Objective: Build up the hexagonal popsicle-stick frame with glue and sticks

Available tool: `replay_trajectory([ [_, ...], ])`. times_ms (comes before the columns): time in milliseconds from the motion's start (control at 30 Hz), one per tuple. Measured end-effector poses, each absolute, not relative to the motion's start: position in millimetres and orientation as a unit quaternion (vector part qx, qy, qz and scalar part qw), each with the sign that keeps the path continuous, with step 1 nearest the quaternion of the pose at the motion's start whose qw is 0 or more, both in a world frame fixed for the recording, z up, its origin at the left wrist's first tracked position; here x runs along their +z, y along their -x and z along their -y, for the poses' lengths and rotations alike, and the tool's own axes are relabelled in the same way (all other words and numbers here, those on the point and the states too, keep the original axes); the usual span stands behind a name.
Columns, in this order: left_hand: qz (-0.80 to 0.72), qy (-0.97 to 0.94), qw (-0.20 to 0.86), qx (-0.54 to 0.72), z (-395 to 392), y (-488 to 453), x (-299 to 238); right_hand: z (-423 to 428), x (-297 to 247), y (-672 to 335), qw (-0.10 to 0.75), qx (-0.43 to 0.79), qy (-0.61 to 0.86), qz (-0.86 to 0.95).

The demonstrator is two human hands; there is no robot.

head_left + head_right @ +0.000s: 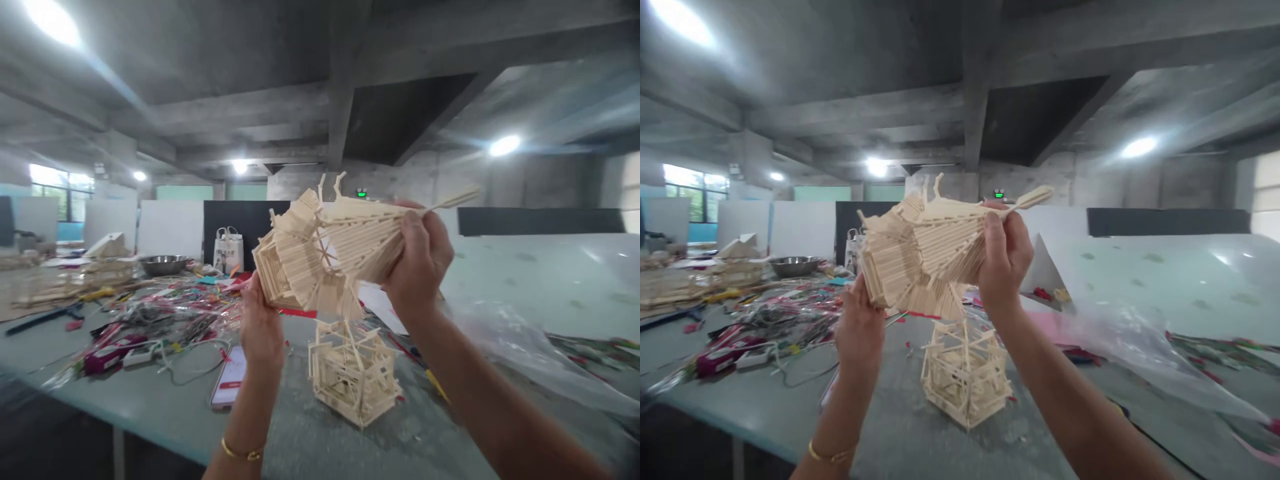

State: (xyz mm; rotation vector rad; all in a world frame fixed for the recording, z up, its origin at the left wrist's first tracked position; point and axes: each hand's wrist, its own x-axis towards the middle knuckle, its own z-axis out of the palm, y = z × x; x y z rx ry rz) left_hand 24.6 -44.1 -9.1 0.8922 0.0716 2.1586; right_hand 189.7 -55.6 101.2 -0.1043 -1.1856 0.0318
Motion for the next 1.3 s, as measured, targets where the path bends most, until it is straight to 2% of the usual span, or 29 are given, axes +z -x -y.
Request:
replay_trajectory([
  [100,-0.021,-0.329,0.401,0.854,51,-23,-30,73,101,-176,0.787,-0.055,0.072,0.611],
  [233,-0.021,-0.27,0.452,0.85,54,-28,-46,70,132,-168,0.713,-0.091,0.103,0.688],
  [500,0.036,-0.21,0.55,0.808,56,-39,-53,83,172,-141,0.594,-0.077,0.135,0.79],
  [700,0.054,-0.173,0.583,0.792,59,-41,-49,100,168,-135,0.558,-0.089,0.145,0.812],
  [1000,0.075,-0.136,0.614,0.774,48,-42,-54,114,171,-132,0.493,-0.124,0.259,0.822],
  [1300,0.059,-0.098,0.641,0.759,55,-43,-48,110,171,-133,0.462,-0.144,0.278,0.83],
])
